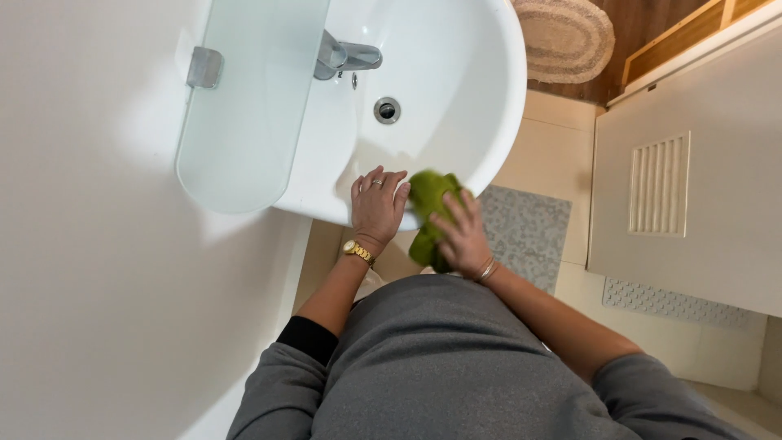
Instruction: The person wipes the wall and the basin of a white bathroom sink using a green cloth. They clean around the faucet and the drain area, moving the cloth in circular and back-and-forth motions to dry the surfaces.
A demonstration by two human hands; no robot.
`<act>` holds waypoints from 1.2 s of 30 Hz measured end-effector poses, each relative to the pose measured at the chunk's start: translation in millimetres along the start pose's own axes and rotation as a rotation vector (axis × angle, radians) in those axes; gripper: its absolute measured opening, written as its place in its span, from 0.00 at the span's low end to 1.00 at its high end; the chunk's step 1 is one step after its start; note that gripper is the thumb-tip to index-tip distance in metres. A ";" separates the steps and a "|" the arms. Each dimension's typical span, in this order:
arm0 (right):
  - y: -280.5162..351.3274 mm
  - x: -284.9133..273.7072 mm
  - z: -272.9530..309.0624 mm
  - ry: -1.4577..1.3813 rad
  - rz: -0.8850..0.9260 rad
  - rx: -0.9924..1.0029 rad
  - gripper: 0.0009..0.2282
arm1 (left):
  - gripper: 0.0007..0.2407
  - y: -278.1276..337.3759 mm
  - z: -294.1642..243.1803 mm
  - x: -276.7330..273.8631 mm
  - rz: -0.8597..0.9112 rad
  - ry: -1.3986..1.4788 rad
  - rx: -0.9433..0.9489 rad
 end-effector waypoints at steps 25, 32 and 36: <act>-314.5 -15.2 -145.7 0.519 0.246 0.683 0.36 | 0.17 -0.7 -16.2 -23.7 -0.117 -0.133 0.036; -335.2 7.9 -278.9 -0.014 -0.100 1.040 0.22 | 0.18 0.1 -12.1 -12.6 -0.124 -0.163 -0.006; -278.2 -5.9 -384.4 0.197 -0.043 1.080 0.19 | 0.19 0.0 -10.8 -9.5 -0.092 -0.147 -0.019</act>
Point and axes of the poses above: each hand's wrist, its own y-axis away from the middle knuckle, its own x-axis out of the palm, z = x × y, the point moved 7 cm from there along -y, towards the middle knuckle, and after that the axes turned 13 degrees about x, right-handed, at the moved point
